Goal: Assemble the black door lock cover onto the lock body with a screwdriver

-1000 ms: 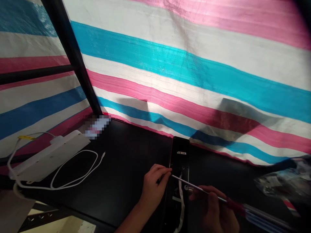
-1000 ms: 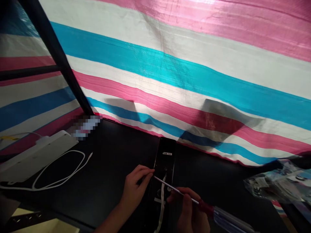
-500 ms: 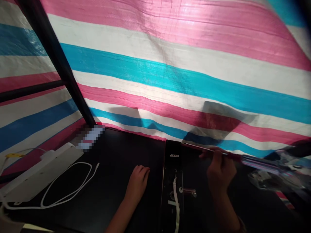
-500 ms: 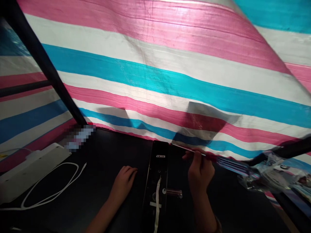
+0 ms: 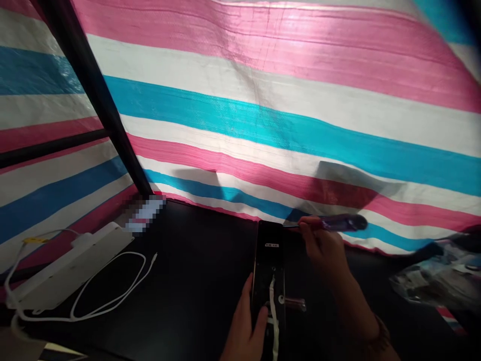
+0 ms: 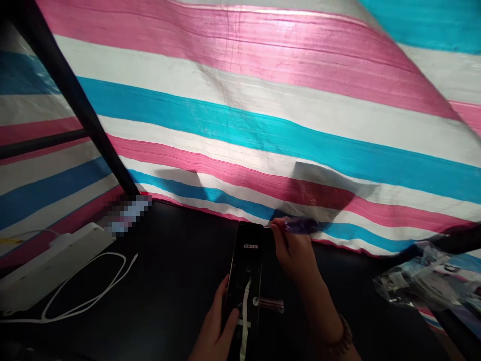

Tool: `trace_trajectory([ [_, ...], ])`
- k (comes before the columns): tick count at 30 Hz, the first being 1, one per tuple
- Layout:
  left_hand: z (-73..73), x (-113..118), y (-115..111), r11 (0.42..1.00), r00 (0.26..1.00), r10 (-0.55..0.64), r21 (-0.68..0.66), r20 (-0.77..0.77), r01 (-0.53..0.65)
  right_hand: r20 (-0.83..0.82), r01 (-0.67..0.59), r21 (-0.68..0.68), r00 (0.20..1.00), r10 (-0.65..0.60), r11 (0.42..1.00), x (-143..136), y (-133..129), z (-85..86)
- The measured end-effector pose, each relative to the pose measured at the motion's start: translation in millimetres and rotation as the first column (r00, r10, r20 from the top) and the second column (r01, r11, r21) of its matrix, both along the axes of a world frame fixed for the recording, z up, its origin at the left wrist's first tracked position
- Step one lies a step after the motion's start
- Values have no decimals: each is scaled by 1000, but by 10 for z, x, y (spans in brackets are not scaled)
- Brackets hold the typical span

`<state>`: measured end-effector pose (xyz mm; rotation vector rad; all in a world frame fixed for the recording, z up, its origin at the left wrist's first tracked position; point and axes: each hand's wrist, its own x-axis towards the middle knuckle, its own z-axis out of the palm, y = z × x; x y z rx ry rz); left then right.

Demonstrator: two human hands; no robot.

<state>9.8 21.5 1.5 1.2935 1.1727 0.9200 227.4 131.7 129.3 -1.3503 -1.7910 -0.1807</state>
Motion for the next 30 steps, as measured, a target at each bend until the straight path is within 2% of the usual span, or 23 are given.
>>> trace_trajectory([
  [2, -68, 61, -49, 1000, 1000, 2, 7, 7, -2, 13, -57, -39, 998, 57, 998, 14, 87, 72],
  [6, -143, 46, -2, 999, 999, -30, 16, -21, 30, -27, -131, -108, 991, 129, 985, 22, 196, 124],
  [11, -205, 20, 7, 1000, 1000, -5, 7, 2, 5, -145, -82, -77, 987, 70, 994, -30, 190, 81],
  [16, -269, 15, -25, 1000, 998, 28, 3, 47, -28, -91, -81, -52, 993, 76, 995, -59, 116, 134],
  [20, -262, 3, -28, 999, 997, 31, -15, 73, -30, -111, -138, -92, 986, 128, 986, -51, 74, 156],
  [26, -212, 10, -28, 998, 997, 38, -48, 74, -34, -335, -118, -82, 938, 84, 990, -82, 79, 56],
  [30, -176, 1, -14, 999, 996, 33, -23, 82, -31, -290, -74, -34, 955, 61, 997, -146, 27, -17],
])
